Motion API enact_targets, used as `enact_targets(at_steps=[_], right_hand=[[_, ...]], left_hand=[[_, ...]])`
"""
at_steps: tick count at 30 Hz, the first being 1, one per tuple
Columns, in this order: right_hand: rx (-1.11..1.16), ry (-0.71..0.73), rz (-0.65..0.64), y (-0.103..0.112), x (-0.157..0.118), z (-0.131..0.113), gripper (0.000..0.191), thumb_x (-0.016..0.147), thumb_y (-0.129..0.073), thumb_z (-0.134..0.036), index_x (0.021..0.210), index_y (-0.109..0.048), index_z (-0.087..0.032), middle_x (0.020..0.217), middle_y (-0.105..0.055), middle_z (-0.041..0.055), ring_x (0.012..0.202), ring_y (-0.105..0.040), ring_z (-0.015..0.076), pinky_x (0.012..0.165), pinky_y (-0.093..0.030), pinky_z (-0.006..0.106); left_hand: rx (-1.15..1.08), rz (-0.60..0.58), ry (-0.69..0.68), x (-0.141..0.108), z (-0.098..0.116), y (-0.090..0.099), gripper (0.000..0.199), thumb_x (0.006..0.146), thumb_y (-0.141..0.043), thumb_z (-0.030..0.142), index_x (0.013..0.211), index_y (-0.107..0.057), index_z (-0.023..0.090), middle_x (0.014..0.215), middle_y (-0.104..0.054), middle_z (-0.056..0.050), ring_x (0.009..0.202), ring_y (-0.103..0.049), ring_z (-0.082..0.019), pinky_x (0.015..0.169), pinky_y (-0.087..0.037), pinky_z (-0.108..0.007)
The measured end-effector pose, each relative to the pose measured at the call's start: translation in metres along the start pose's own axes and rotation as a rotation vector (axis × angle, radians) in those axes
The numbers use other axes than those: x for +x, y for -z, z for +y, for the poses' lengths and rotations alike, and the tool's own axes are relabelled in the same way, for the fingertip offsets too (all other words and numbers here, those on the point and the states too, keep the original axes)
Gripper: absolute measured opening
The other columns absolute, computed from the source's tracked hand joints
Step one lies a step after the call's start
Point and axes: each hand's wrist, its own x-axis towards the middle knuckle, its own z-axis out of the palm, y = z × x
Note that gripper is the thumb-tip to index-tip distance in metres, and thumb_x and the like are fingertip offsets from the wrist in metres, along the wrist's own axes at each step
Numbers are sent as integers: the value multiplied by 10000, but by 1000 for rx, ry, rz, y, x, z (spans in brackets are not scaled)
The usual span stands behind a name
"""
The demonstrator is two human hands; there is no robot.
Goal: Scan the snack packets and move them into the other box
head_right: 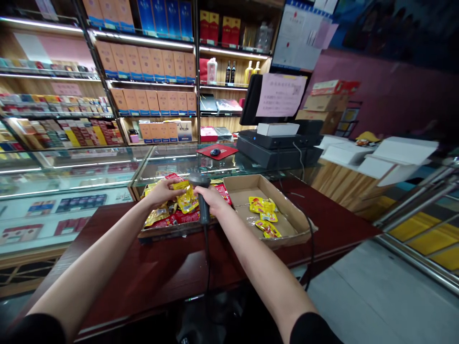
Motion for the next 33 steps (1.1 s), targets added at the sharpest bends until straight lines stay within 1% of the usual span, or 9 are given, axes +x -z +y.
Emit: enact_targets(at_steps=[5, 8, 12, 15, 19, 21, 24, 29, 33], right_hand=[[32, -76, -19, -4, -6, 5, 132, 576, -624, -134, 705, -648, -144, 588, -627, -9, 483, -499, 84, 462, -397, 191], [49, -75, 3, -5, -6, 8, 126, 580, -624, -123, 702, -649, -144, 575, -624, -9, 507, -520, 95, 495, -421, 196], [45, -17, 6, -6, -6, 10, 124, 577, -641, -130, 699, -646, -151, 622, -646, -5, 578, -556, 106, 561, -446, 198], [-20, 25, 20, -9, -14, 9, 141, 573, -654, -147, 714, -652, -154, 636, -645, -13, 606, -559, 110, 588, -448, 206], [-134, 101, 66, -13, -37, 10, 160, 585, -667, -168, 745, -656, -162, 683, -654, -15, 694, -592, 129, 653, -470, 227], [-106, 99, 40, -17, -52, 14, 166, 602, -674, -189, 764, -644, -165, 752, -667, 3, 729, -619, 145, 675, -500, 255], [10, 47, -24, -24, -75, 26, 222, 627, -689, -242, 821, -608, -172, 831, -665, 31, 713, -658, 172, 615, -542, 294], [39, -8, -40, -34, -106, 50, 281, 643, -707, -336, 788, -545, -158, 696, -617, 12, 554, -653, 163, 462, -535, 269], [10, 2, -51, -37, -125, 58, 271, 666, -682, -336, 783, -507, -166, 586, -581, -26, 483, -636, 157, 451, -534, 264]], left_hand=[[-150, 92, 145, 1, -6, -12, 425, 519, -822, 388, 843, -676, 156, 758, -684, -28, 648, -623, -140, 531, -471, -213], [-242, 39, 197, -1, -10, -11, 422, 514, -837, 357, 856, -694, 154, 790, -696, -41, 690, -645, -144, 565, -494, -209], [-329, -48, 292, -1, -11, -4, 546, 459, -875, 257, 961, -680, 163, 810, -705, -59, 699, -667, -167, 600, -535, -247], [-362, -35, 293, 2, -14, -2, 551, 467, -873, 227, 977, -675, 164, 812, -707, -62, 698, -676, -180, 596, -547, -263], [-380, 54, 290, 7, -18, -3, 504, 501, -855, 209, 972, -677, 179, 801, -707, -42, 699, -677, -185, 600, -555, -274], [-390, 80, 292, 9, -19, -4, 491, 506, -851, 207, 963, -674, 179, 809, -708, -36, 684, -673, -179, 587, -554, -271], [-393, 101, 279, 11, -20, -5, 511, 483, -862, 217, 953, -667, 165, 824, -708, -47, 661, -665, -169, 542, -540, -248], [-387, 93, 252, 13, -21, -3, 537, 465, -873, 243, 951, -663, 152, 830, -706, -62, 656, -658, -158, 522, -529, -230], [-377, 114, 252, 15, -23, -3, 564, 463, -871, 234, 980, -659, 156, 843, -702, -57, 683, -663, -163, 547, -538, -245]])
